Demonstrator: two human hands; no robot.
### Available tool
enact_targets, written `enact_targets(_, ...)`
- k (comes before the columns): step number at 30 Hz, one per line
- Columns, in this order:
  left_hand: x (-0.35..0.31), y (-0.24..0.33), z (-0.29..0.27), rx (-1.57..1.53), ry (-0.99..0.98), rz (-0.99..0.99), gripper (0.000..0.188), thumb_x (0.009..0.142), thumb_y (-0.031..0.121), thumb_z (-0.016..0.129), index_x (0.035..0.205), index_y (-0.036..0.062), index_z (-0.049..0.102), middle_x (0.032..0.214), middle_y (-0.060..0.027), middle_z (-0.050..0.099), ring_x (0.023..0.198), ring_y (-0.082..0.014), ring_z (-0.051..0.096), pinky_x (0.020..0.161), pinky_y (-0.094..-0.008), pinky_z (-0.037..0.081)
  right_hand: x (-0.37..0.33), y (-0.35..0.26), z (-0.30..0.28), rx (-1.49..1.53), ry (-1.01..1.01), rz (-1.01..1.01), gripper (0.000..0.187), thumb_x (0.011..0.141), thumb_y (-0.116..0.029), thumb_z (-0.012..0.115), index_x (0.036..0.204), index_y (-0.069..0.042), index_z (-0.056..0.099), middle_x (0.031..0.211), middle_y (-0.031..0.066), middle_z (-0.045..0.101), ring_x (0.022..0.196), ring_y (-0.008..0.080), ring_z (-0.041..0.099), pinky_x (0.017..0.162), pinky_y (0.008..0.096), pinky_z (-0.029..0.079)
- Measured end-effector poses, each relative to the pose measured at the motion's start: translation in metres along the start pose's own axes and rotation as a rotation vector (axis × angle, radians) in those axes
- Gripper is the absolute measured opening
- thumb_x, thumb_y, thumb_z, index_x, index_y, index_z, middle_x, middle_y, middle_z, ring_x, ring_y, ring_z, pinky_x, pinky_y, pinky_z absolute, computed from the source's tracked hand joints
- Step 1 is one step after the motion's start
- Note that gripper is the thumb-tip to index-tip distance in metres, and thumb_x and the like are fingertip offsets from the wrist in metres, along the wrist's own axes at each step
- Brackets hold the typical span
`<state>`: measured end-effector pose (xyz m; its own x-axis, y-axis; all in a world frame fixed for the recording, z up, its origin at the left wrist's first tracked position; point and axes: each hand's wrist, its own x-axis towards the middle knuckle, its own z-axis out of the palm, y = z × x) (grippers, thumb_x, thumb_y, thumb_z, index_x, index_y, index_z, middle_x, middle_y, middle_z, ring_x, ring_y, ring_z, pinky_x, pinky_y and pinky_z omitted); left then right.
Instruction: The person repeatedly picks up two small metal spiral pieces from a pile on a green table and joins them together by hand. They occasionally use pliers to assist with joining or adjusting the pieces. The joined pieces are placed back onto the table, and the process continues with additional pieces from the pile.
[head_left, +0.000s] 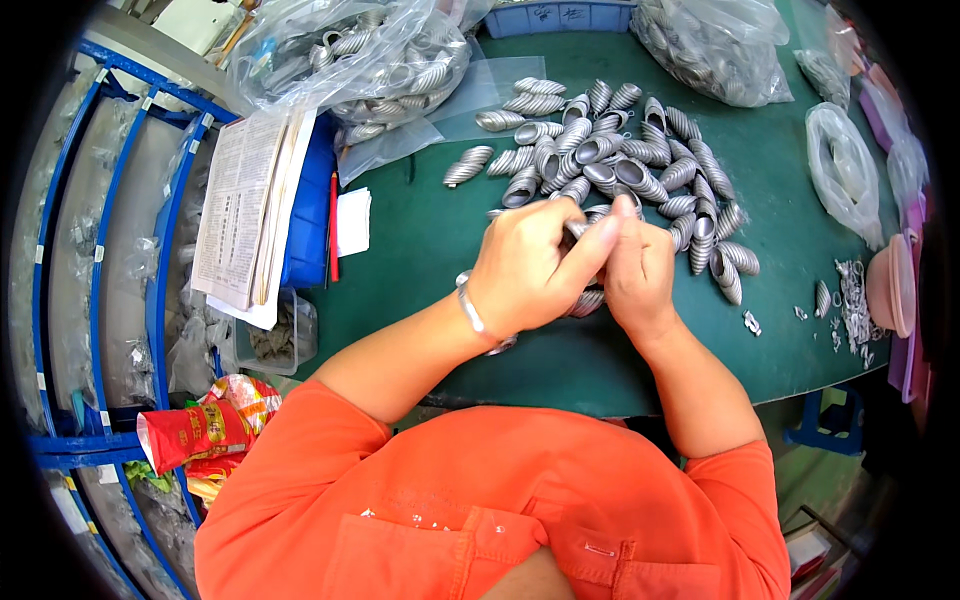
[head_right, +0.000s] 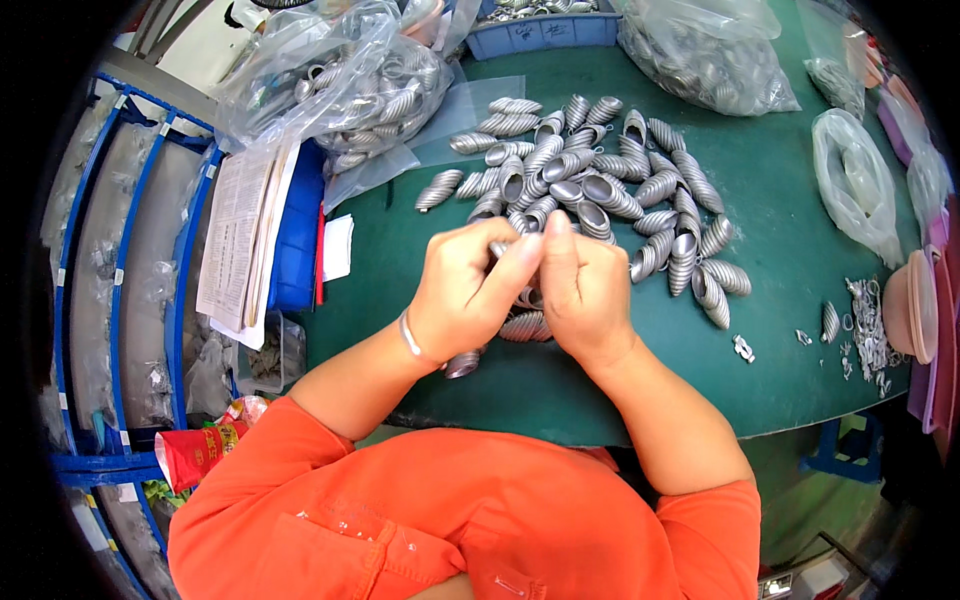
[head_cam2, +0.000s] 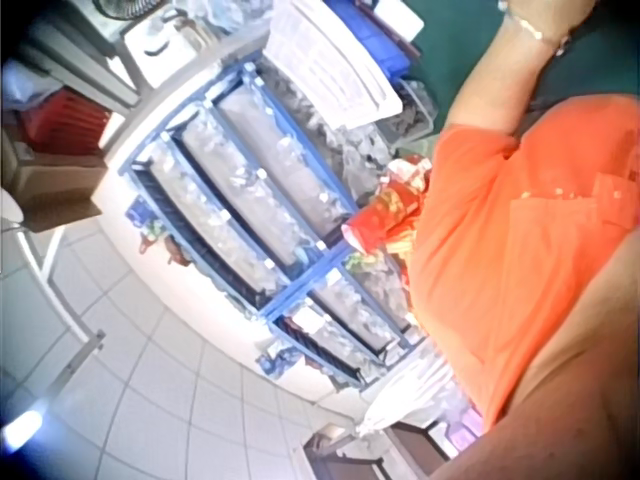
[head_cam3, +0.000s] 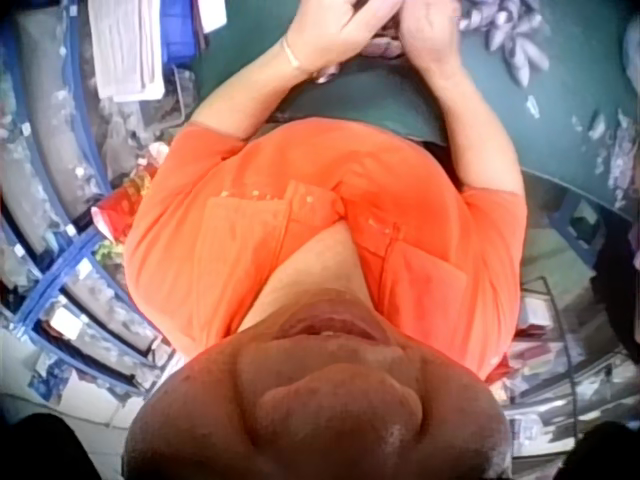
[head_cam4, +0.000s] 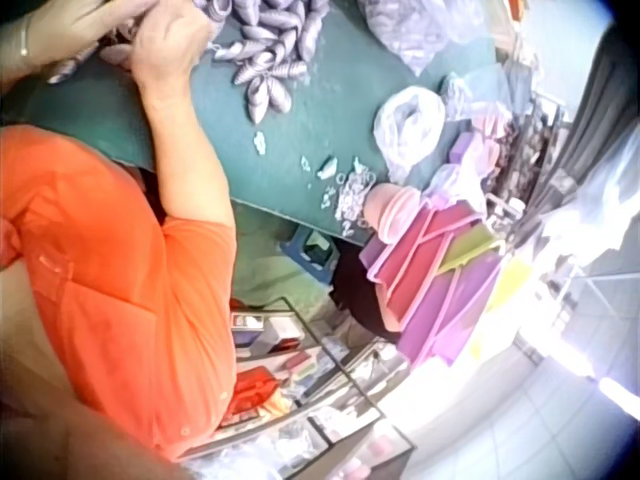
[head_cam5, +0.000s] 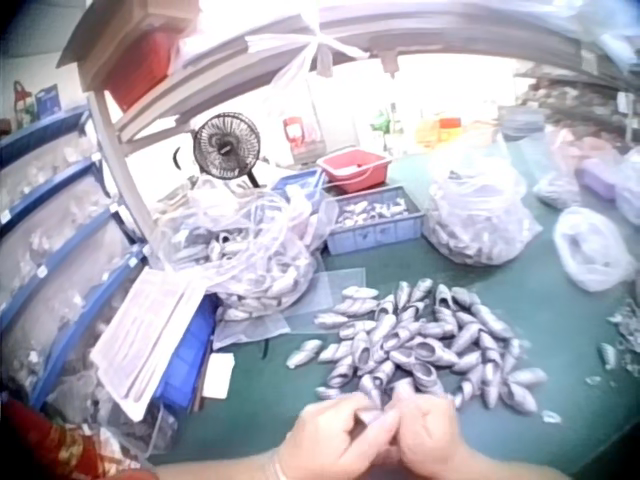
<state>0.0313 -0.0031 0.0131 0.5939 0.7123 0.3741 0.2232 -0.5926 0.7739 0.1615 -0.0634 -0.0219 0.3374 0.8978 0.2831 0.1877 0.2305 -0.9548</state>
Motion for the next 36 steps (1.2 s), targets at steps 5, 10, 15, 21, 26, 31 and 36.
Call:
enact_targets(5, 0.024, 0.006, 0.017, -0.040, -0.029, -0.047, 0.045, 0.091, 0.030, 0.058, 0.061, -0.0031, 0.061, 0.048, -0.0128, 0.054, 0.043, -0.0131, 0.052, 0.043, -0.0301, 0.039, 0.008, 0.003, -0.008, -0.147, 0.179, -0.199, 0.041, 0.099, -0.016, 0.044, 0.065, 0.003, 0.058, 0.055, 0.0113, 0.054, 0.052, 0.0218, 0.051, 0.051, 0.0347, 0.040)
enact_targets(10, 0.027, 0.005, 0.032, -0.005, 0.127, 0.149, 0.041, 0.091, 0.027, 0.054, 0.062, -0.0021, 0.058, 0.049, -0.0118, 0.053, 0.042, -0.0187, 0.051, 0.045, -0.0333, 0.041, 0.009, -0.006, -0.013, 0.099, 0.176, -0.043, 0.040, 0.097, -0.014, 0.044, 0.063, 0.002, 0.056, 0.055, 0.0093, 0.055, 0.047, 0.0149, 0.048, 0.046, 0.0317, 0.036)
enact_targets(15, 0.027, 0.008, 0.033, -0.162, 0.104, 0.119, 0.038, 0.090, 0.022, 0.051, 0.061, -0.0015, 0.055, 0.051, -0.0134, 0.052, 0.045, -0.0237, 0.050, 0.046, -0.0358, 0.040, 0.012, 0.002, -0.013, -0.175, 0.221, -0.276, 0.037, 0.095, -0.010, 0.043, 0.062, 0.003, 0.053, 0.053, 0.0107, 0.053, 0.044, 0.0178, 0.046, 0.045, 0.0334, 0.035)
enact_targets(21, 0.031, -0.002, 0.041, -0.317, 0.094, 0.027, 0.037, 0.090, 0.019, 0.049, 0.061, -0.0025, 0.054, 0.052, -0.0161, 0.052, 0.045, -0.0251, 0.051, 0.047, -0.0376, 0.038, 0.016, 0.002, -0.019, -0.385, 0.358, -0.570, 0.029, 0.089, -0.003, 0.047, 0.060, 0.001, 0.051, 0.054, 0.0139, 0.049, 0.048, 0.0309, 0.045, 0.049, 0.0406, 0.034)
enact_targets(26, 0.032, -0.003, 0.046, -0.220, 0.209, 0.144, 0.037, 0.090, 0.019, 0.050, 0.060, -0.0027, 0.053, 0.050, -0.0148, 0.050, 0.043, -0.0203, 0.047, 0.045, -0.0370, 0.037, 0.016, -0.004, -0.019, -0.349, 0.360, -0.421, 0.032, 0.089, -0.007, 0.048, 0.059, 0.001, 0.052, 0.052, 0.0146, 0.050, 0.047, 0.0329, 0.046, 0.050, 0.0422, 0.036)
enact_targets(31, 0.031, -0.001, 0.037, -0.151, 0.252, 0.041, 0.035, 0.089, 0.020, 0.051, 0.062, -0.0025, 0.058, 0.049, -0.0158, 0.052, 0.041, -0.0222, 0.048, 0.045, -0.0378, 0.038, 0.019, -0.003, -0.005, -0.039, 0.300, 0.008, 0.039, 0.093, -0.014, 0.046, 0.060, 0.003, 0.056, 0.050, 0.0169, 0.053, 0.046, 0.0338, 0.051, 0.047, 0.0417, 0.039)
enact_targets(36, 0.030, 0.000, 0.039, -0.127, 0.292, 0.032, 0.037, 0.090, 0.020, 0.049, 0.063, -0.0033, 0.055, 0.050, -0.0143, 0.052, 0.042, -0.0186, 0.046, 0.045, -0.0367, 0.037, 0.020, -0.003, -0.009, -0.279, 0.342, -0.199, 0.034, 0.089, -0.010, 0.050, 0.057, 0.000, 0.056, 0.054, 0.0183, 0.055, 0.047, 0.0344, 0.053, 0.045, 0.0424, 0.040)
